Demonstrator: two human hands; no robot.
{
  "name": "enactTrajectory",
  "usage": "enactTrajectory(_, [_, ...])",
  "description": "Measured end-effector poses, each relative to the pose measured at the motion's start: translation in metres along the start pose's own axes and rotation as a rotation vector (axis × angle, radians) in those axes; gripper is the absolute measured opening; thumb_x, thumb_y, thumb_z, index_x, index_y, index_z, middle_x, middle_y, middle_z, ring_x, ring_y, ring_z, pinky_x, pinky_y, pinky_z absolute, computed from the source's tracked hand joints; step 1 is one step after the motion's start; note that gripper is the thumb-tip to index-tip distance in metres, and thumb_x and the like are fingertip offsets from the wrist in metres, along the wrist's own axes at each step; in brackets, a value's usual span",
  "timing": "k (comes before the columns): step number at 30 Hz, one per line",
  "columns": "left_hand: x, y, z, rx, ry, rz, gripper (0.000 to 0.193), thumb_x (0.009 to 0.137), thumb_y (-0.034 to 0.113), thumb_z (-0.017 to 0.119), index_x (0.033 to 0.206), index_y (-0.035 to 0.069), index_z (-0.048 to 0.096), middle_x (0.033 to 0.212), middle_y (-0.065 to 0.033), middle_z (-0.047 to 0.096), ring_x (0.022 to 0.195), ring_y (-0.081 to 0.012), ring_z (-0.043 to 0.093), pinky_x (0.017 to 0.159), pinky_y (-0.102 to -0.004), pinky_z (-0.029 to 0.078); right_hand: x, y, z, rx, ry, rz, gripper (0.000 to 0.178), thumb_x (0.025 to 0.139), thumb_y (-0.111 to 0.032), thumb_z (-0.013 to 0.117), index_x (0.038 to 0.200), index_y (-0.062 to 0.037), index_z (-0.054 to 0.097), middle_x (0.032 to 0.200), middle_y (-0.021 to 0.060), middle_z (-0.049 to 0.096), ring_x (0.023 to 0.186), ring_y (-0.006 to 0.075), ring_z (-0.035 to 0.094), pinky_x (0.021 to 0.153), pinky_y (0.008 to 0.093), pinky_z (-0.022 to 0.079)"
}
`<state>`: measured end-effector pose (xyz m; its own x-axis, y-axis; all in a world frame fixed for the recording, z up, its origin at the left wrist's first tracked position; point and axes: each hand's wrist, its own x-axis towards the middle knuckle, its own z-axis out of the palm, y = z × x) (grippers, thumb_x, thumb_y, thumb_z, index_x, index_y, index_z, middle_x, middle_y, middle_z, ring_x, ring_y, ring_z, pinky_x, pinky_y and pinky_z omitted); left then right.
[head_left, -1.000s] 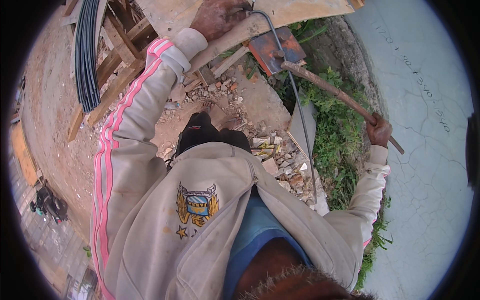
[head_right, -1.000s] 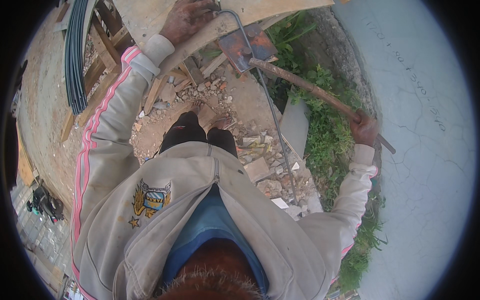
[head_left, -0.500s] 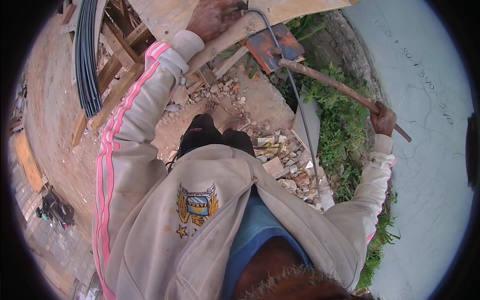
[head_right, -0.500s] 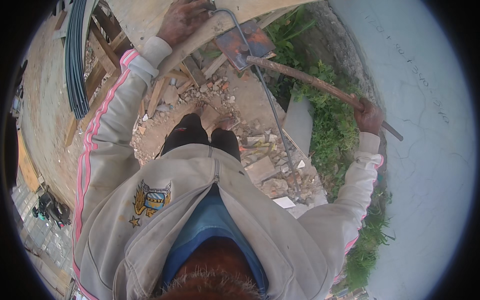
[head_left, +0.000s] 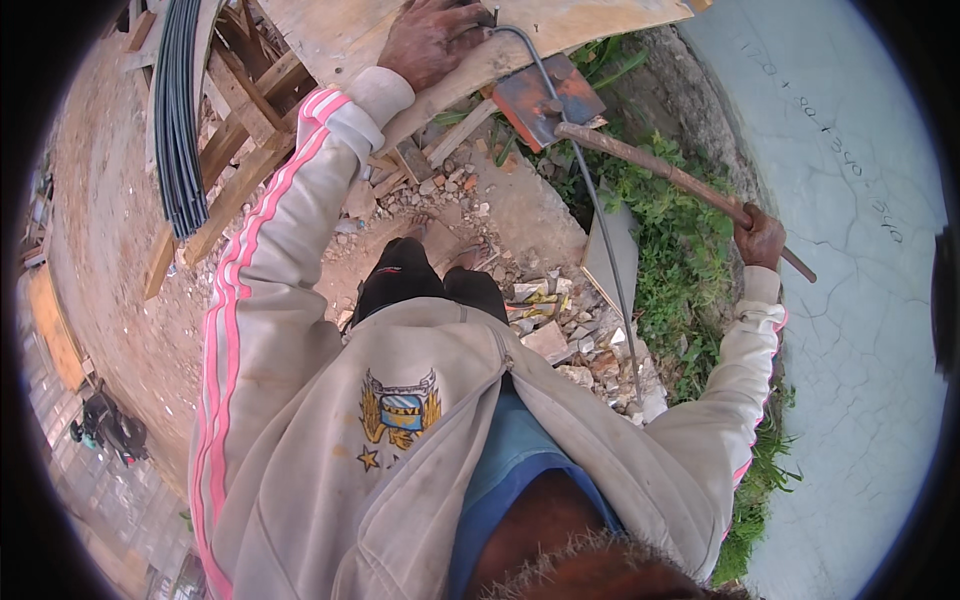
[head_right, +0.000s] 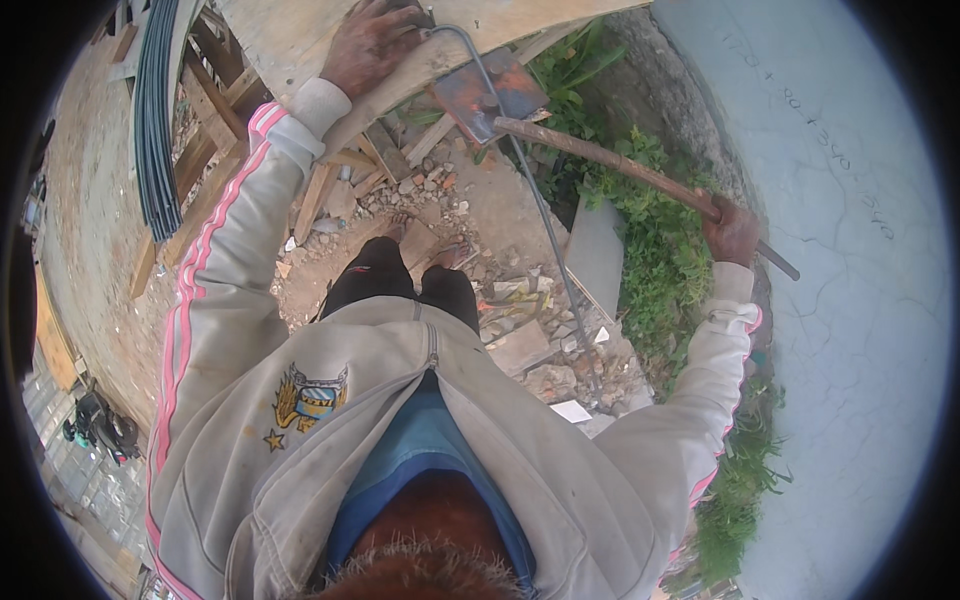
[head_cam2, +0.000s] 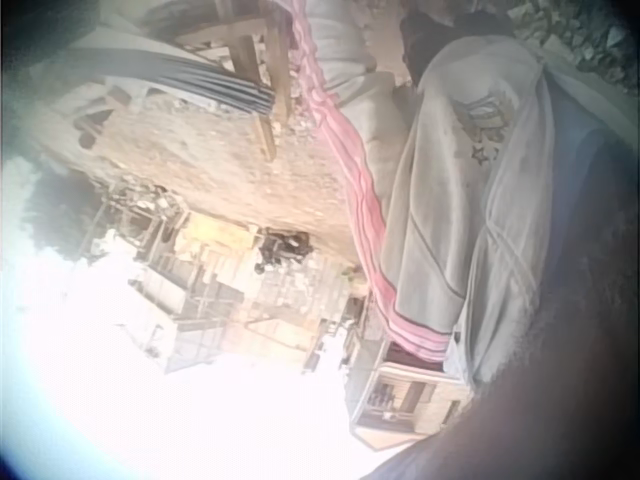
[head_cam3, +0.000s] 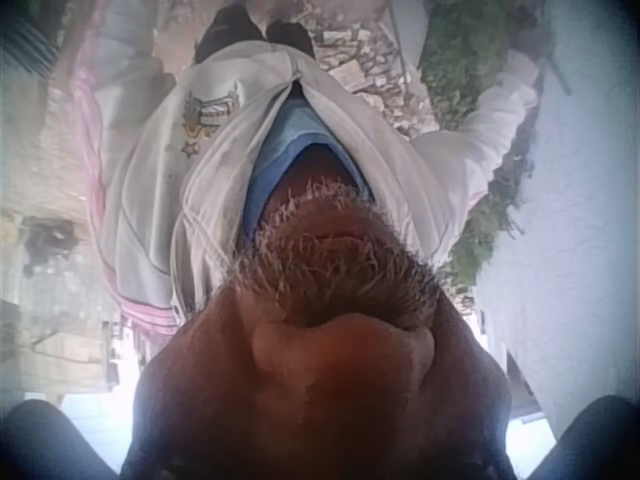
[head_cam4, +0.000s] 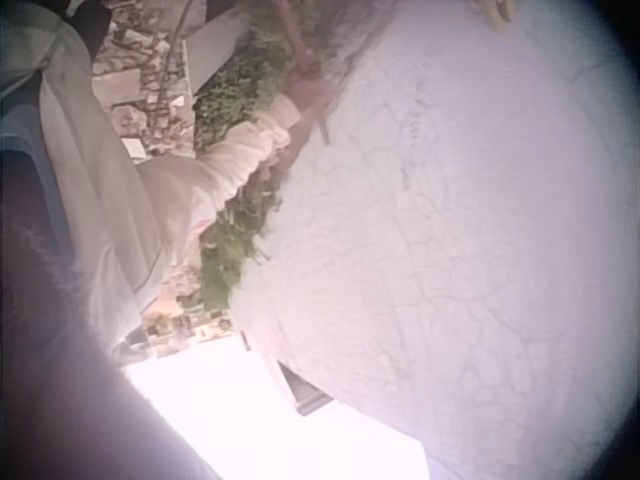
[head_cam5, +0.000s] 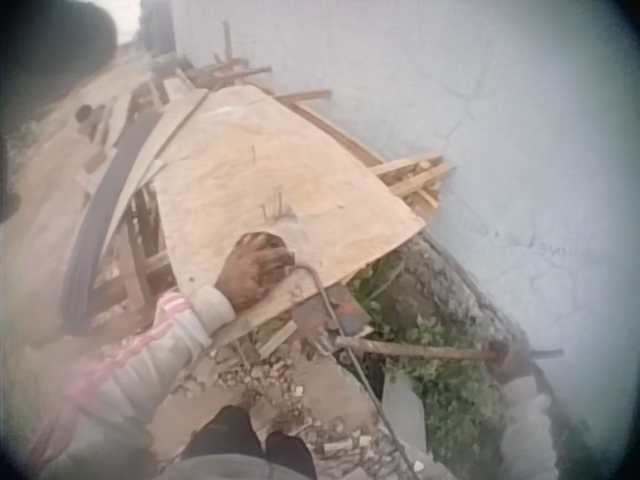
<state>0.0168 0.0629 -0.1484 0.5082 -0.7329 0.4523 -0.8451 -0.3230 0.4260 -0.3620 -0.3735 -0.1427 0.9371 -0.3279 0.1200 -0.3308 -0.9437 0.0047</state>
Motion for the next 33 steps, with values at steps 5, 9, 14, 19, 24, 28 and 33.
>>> enactTrajectory(5, [0.004,-0.001,0.0,0.014,-0.007,0.019,0.021,0.084,0.024,0.07,0.103,0.015,0.072,0.113,-0.0111,0.062,0.109,-0.0347,0.055,0.096,-0.0466,0.042,-0.015,-0.007,0.004,-0.017,0.002,0.065,0.044,0.091,-0.05,0.068,0.074,-0.0096,0.07,0.061,0.019,0.06,0.061,0.0421,0.061,0.054,0.0477,0.046])
enactTrajectory(9, [0.005,-0.006,0.001,0.034,0.006,0.067,0.02,0.083,0.024,0.069,0.101,0.014,0.072,0.113,-0.0116,0.062,0.11,-0.0349,0.055,0.096,-0.0466,0.042,-0.021,-0.019,-0.004,-0.008,-0.021,0.13,0.042,0.091,-0.049,0.068,0.075,-0.0096,0.07,0.061,0.0188,0.06,0.06,0.042,0.061,0.054,0.047,0.047])
enactTrajectory(14, [0.004,-0.01,0.005,0.023,0.005,0.079,0.019,0.084,0.023,0.067,0.101,0.014,0.072,0.113,-0.012,0.062,0.109,-0.0354,0.055,0.096,-0.047,0.043,-0.028,-0.015,0.009,-0.029,0.064,0.117,0.041,0.092,-0.048,0.067,0.078,-0.009,0.071,0.061,0.0198,0.059,0.06,0.0427,0.061,0.054,0.0468,0.047])
enactTrajectory(19, [0.0,-0.007,0.007,0.059,0.067,0.102,0.019,0.085,0.022,0.065,0.101,0.014,0.072,0.113,-0.0121,0.063,0.109,-0.0347,0.056,0.096,-0.0469,0.044,-0.032,-0.022,0.0,-0.065,0.012,0.171,0.04,0.092,-0.048,0.067,0.084,-0.0086,0.074,0.063,0.0206,0.062,0.064,0.0432,0.064,0.058,0.0457,0.051])
enactTrajectory(24, [0.001,-0.01,0.008,0.014,0.082,0.135,0.016,0.085,0.023,0.066,0.098,0.015,0.073,0.11,-0.0097,0.064,0.107,-0.0334,0.057,0.094,-0.0469,0.044,-0.073,-0.045,-0.001,-0.09,0.085,0.274,0.036,0.091,-0.045,0.069,0.089,-0.0097,0.077,0.064,0.0206,0.063,0.064,0.041,0.066,0.058,0.0464,0.051])
enactTrajectory(28, [-0.004,-0.03,0.02,-0.018,0.096,0.116,0.014,0.085,0.024,0.067,0.095,0.017,0.073,0.107,-0.0064,0.065,0.104,-0.0319,0.059,0.093,-0.0458,0.045,-0.148,-0.107,0.007,-0.09,0.118,0.411,0.031,0.088,-0.042,0.071,0.094,-0.0125,0.079,0.067,0.0196,0.066,0.066,0.0388,0.069,0.062,0.0451,0.054])
enactTrajectory(33, [-0.004,-0.022,0.019,0.115,0.141,0.16,0.013,0.086,0.022,0.064,0.095,0.018,0.073,0.104,-0.0053,0.065,0.102,-0.0292,0.06,0.091,-0.0437,0.046,-0.19,-0.163,0.009,-0.148,0.173,0.537,0.027,0.086,-0.039,0.071,0.093,-0.0138,0.079,0.069,0.0179,0.068,0.068,0.0384,0.069,0.062,0.046,0.055])
